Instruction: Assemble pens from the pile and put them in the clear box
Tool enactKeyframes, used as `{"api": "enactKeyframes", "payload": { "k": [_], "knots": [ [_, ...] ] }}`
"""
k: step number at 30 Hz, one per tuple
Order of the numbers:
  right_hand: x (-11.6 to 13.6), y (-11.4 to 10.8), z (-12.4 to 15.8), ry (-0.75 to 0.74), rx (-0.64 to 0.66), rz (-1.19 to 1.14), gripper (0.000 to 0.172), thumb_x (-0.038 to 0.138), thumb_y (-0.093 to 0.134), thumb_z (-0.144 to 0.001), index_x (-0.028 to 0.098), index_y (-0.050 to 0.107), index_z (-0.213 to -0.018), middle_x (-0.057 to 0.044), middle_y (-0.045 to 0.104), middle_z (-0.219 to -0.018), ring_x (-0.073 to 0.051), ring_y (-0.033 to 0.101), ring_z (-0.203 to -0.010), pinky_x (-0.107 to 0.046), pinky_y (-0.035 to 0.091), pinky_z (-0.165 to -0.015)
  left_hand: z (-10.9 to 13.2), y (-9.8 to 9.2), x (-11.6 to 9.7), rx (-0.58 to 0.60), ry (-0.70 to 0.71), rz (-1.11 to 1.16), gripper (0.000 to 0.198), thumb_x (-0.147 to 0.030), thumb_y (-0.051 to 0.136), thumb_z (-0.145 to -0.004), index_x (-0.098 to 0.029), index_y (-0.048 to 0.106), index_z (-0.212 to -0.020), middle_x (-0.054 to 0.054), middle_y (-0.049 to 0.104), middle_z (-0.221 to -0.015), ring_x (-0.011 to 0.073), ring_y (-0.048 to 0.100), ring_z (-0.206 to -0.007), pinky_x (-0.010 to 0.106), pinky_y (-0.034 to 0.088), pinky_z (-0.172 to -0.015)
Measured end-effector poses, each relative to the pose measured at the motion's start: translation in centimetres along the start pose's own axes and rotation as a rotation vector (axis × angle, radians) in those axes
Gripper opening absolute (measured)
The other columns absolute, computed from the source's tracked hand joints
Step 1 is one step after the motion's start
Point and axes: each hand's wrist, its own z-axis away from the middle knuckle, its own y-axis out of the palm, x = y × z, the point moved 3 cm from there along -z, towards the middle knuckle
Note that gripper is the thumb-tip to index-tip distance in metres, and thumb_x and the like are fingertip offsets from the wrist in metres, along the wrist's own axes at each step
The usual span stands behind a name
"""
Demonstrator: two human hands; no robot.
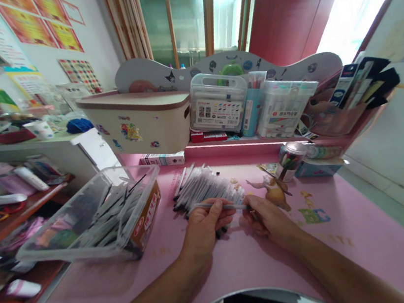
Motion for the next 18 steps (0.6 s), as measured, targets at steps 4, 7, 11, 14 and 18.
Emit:
{"api": "enactKeyframes", "payload": {
  "k": [4, 7, 11, 14, 18],
  "knots": [
    [-0.1, -0.1, -0.2, -0.034, 0.014, 0.014, 0.042, 0.055, 0.068, -0.076, 0.019, 0.048, -0.066, 0.008, 0.043, -0.049, -0.003, 0.029, -0.036, -0.017, 0.018, -0.034, -0.1, -0.3, -0.1, -0.025, 0.040, -0.005, 0.034, -0.044, 0.078, -0.071, -0.012, 0.070, -0.082, 0.007, 0.074, -0.081, 0.0176, 0.072, -0.075, 0.023, 0.057, -0.067],
    [0.1, -0.1, -0.1, 0.002, 0.050, -0.147, 0.029, 0.035, 0.072, -0.071, 0.021, 0.046, -0.072, 0.009, 0.046, -0.051, -0.004, 0.028, -0.035, -0.016, 0.014, -0.032, 0.0, -0.4, -0.5, -0.080, 0.094, -0.002, 0.033, -0.044, 0.076, -0.073, -0.013, 0.069, -0.082, 0.006, 0.073, -0.082, 0.0174, 0.071, -0.074, 0.024, 0.056, -0.066],
    [0.4, 0.1, 0.1, 0.100, 0.143, -0.331, 0.025, 0.021, 0.067, -0.063, 0.022, 0.049, -0.080, 0.006, 0.057, -0.061, -0.004, 0.031, -0.036, -0.014, 0.013, -0.031, 0.5, -0.2, -0.8, -0.094, 0.136, -0.083, 0.030, -0.043, 0.072, -0.077, -0.013, 0.069, -0.080, 0.006, 0.072, -0.079, 0.0169, 0.069, -0.070, 0.024, 0.054, -0.062],
    [0.2, 0.2, 0.3, 0.193, 0.184, -0.316, 0.024, 0.026, 0.069, -0.068, 0.021, 0.051, -0.084, 0.006, 0.055, -0.061, -0.003, 0.031, -0.037, -0.014, 0.011, -0.032, 0.7, -0.3, -0.9, -0.084, 0.168, -0.184, 0.026, -0.040, 0.070, -0.080, -0.014, 0.070, -0.078, 0.006, 0.072, -0.077, 0.0142, 0.065, -0.064, 0.023, 0.052, -0.061],
    [-0.3, 0.0, 0.1, 0.197, 0.165, -0.216, 0.029, 0.033, 0.073, -0.073, 0.019, 0.049, -0.074, 0.009, 0.046, -0.054, -0.001, 0.025, -0.035, -0.013, 0.009, -0.034, 0.7, -0.7, -1.6, -0.105, 0.282, -0.219, 0.027, -0.042, 0.066, -0.085, -0.016, 0.071, -0.079, 0.005, 0.071, -0.081, 0.0146, 0.065, -0.072, 0.023, 0.052, -0.069]
  ]
}}
